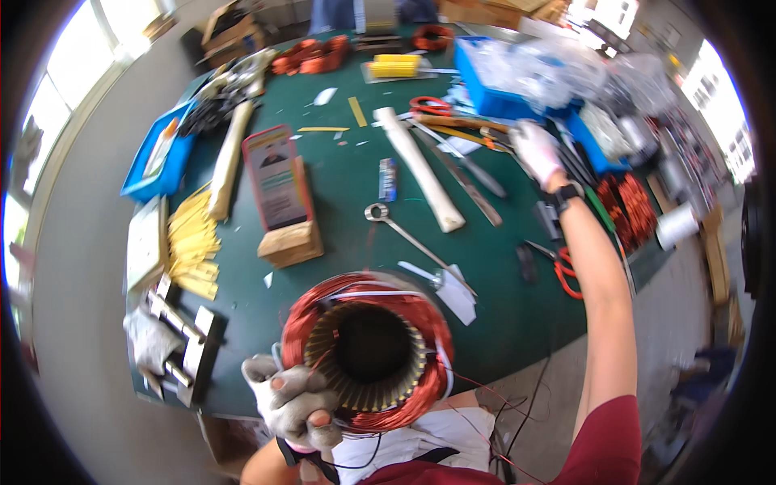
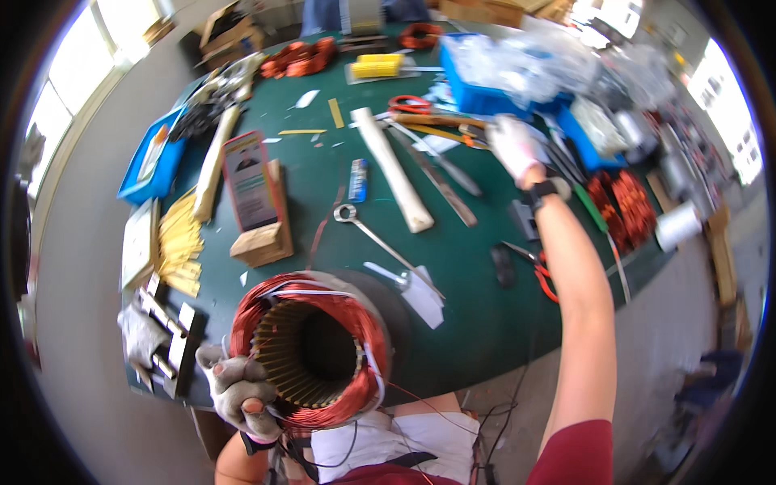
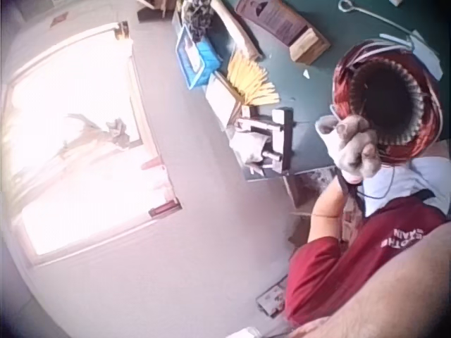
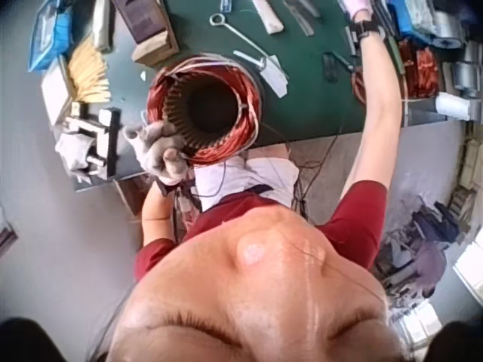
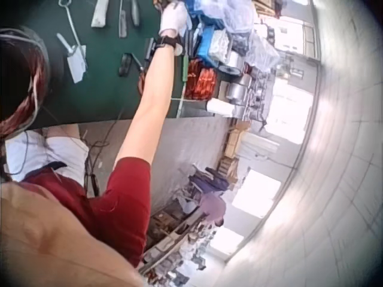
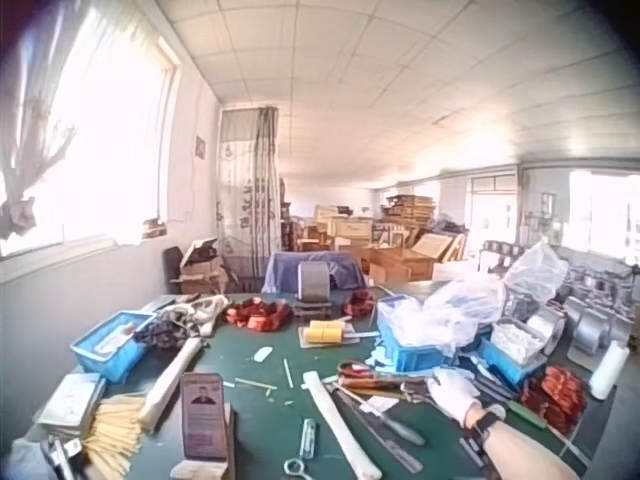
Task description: The person unwraps a small component from a plastic bag and places it onto a motor stator. Then, they insert several paper strips into the stator slots and use a metal tool to press them into place.
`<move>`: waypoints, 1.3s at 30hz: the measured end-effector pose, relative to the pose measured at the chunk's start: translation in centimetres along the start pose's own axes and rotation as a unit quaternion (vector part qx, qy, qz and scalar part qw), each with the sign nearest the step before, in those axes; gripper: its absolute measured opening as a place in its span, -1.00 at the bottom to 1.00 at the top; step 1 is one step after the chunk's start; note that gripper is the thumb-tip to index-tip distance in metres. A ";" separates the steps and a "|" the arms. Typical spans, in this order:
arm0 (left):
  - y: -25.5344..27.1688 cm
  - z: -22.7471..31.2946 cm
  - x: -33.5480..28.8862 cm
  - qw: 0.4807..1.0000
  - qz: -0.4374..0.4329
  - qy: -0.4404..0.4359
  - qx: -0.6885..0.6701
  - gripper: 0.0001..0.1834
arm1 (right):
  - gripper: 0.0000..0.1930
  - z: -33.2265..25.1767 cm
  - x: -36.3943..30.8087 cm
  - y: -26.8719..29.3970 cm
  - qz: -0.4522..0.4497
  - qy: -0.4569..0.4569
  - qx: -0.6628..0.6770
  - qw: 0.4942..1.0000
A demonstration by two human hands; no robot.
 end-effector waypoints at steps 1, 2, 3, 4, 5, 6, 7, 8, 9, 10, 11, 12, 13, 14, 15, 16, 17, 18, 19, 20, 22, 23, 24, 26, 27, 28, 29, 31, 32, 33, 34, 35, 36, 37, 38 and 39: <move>-0.3 0.1 0.0 0.999 -0.039 -0.018 0.004 -0.54 | -0.77 3.0 0.2 -0.1 0.028 0.026 -0.048 0.998; -0.8 0.6 0.0 0.997 -0.062 -0.035 0.006 -0.64 | -0.78 7.1 0.2 -0.8 -0.025 0.045 -0.060 0.997; -1.5 1.1 0.2 0.996 -0.071 -0.053 -0.021 -0.70 | -0.77 13.4 -1.2 -0.8 -0.036 0.052 -0.110 0.992; -1.9 1.6 0.2 0.995 -0.081 -0.063 -0.017 -0.77 | -0.75 13.5 -1.7 -1.8 -0.054 0.004 -0.013 0.998; -2.1 0.1 0.3 0.996 -0.075 -0.039 -0.026 -0.81 | -0.72 12.1 -1.3 -3.6 -0.090 0.012 0.040 0.995; -1.4 0.0 0.0 0.997 -0.064 -0.032 -0.028 -0.85 | -0.68 10.4 -0.2 -4.1 -0.110 0.018 0.094 0.989; -1.0 0.1 -0.5 0.996 -0.075 -0.034 -0.014 -0.89 | -0.68 7.6 0.7 -4.0 -0.136 0.014 0.102 0.985; -0.9 0.1 -0.7 0.995 -0.096 -0.031 -0.002 -0.90 | -0.68 5.7 0.9 -4.0 -0.164 0.002 0.101 0.981; -0.9 0.2 -0.9 0.996 -0.085 -0.037 -0.014 -0.90 | -0.73 7.6 0.6 -4.3 -0.214 0.025 0.101 0.971; -1.0 0.3 -1.0 0.996 -0.075 -0.037 -0.017 -0.90 | -0.78 7.7 0.3 -4.4 -0.229 0.010 0.106 0.968; -0.9 0.6 -0.7 0.996 -0.071 -0.053 -0.014 -0.89 | -0.78 7.9 0.2 -4.2 -0.243 0.003 0.057 0.968; -0.8 0.6 -0.6 0.996 -0.065 -0.055 -0.026 -0.88 | -0.79 6.9 0.2 -3.4 -0.259 0.000 0.008 0.966; -0.8 0.7 -0.2 0.996 -0.061 -0.051 -0.029 -0.86 | -0.80 5.0 0.0 -1.2 -0.251 -0.027 -0.019 0.967; -0.8 0.9 0.0 0.997 -0.056 -0.046 -0.031 -0.84 | -0.78 5.7 0.7 -0.9 -0.219 0.026 -0.131 0.967; -0.7 0.9 0.2 0.997 -0.048 -0.041 -0.033 -0.82 | -0.77 5.5 0.9 0.4 -0.195 0.012 -0.164 0.967; -1.0 0.7 0.5 0.997 -0.040 -0.043 -0.044 -0.80 | -0.74 5.9 0.7 2.5 -0.167 -0.009 -0.206 0.964; -1.0 0.7 0.9 0.997 -0.025 -0.050 -0.058 -0.75 | -0.71 8.9 0.6 3.4 -0.089 0.047 -0.150 0.983; -1.4 0.8 1.4 0.992 -0.003 -0.069 -0.109 -0.73 | -0.65 14.3 -0.6 6.4 -0.027 0.075 -0.128 0.989; -1.5 0.5 1.8 0.990 -0.006 -0.072 -0.118 -0.71 | -0.64 14.8 -1.4 7.8 0.033 0.052 0.017 0.998; -1.5 0.3 2.1 0.989 -0.007 -0.078 -0.125 -0.69 | -0.64 14.7 -2.3 9.5 0.094 0.030 0.164 0.982; -0.6 -0.1 2.6 0.986 0.014 -0.100 -0.133 -0.69 | -0.77 11.7 -3.8 8.7 0.066 -0.203 0.543 0.812; -0.4 -0.5 3.0 0.984 -0.010 -0.097 -0.147 -0.71 | -0.76 8.9 -4.2 9.2 0.037 -0.216 0.651 0.726; -0.8 -1.3 3.5 0.986 -0.043 -0.067 -0.148 -0.70 | -0.75 4.6 -5.2 10.2 0.006 -0.230 0.744 0.627; -1.2 -2.2 4.6 0.962 -0.135 -0.022 -0.237 -0.65 | -0.73 -3.6 -7.1 14.4 -0.107 -0.197 0.797 0.560; -1.5 -2.8 5.2 0.931 -0.174 0.049 -0.316 -0.62 | -0.74 -5.0 -8.3 16.9 0.040 -0.197 0.732 0.651; -2.1 -3.5 5.7 0.889 -0.211 0.117 -0.389 -0.58 | -0.74 -7.6 -9.5 18.2 0.043 -0.196 0.728 0.655; -1.8 -3.6 6.6 0.895 -0.223 0.093 -0.375 -0.52 | -0.77 -11.4 -9.8 19.9 -0.020 -0.116 0.690 0.714; -2.3 -2.9 8.9 0.911 -0.257 0.115 -0.301 -0.61 | -0.83 -17.2 -10.7 21.4 -0.138 0.002 0.487 0.862; -2.8 -2.8 9.7 0.910 -0.275 0.127 -0.284 -0.65 | -0.87 -20.0 -11.1 21.7 -0.140 0.049 0.366 0.919; -3.8 -3.4 11.0 0.914 -0.293 0.095 -0.265 -0.68 | -0.86 -23.4 -11.2 22.1 -0.146 0.140 0.241 0.949; -5.3 -3.6 12.1 0.914 -0.315 0.060 -0.250 -0.69 | -0.84 -25.9 -11.5 22.2 -0.148 0.222 0.105 0.958; -6.2 -2.1 12.2 0.912 -0.358 0.008 -0.199 -0.65 | -0.83 -27.4 -11.8 22.3 -0.130 0.262 0.068 0.954; -6.3 -2.1 12.4 0.915 -0.354 0.008 -0.194 -0.65 | -0.81 -29.0 -11.9 22.4 -0.107 0.309 0.038 0.944; -8.1 -1.9 11.4 0.877 -0.433 0.001 -0.207 -0.64 | -0.79 -29.7 -11.8 22.0 -0.091 0.354 0.012 0.931; -9.3 -1.9 10.1 0.833 -0.508 -0.006 -0.218 -0.63 | -0.79 -30.1 -11.5 21.7 -0.088 0.358 0.013 0.929; -9.5 -2.3 9.9 0.819 -0.512 0.018 -0.260 -0.62 | -0.80 -30.9 -11.7 21.8 -0.050 0.385 -0.017 0.921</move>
Point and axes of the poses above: each hand's wrist, its own x-axis towards the middle knuckle, its own y-axis out of the back of the hand, z = x × y, the point moved 9 cm from there along x, towards the middle knuckle, and after that the axes turned 10 degrees about y, right-handed, at the moved point
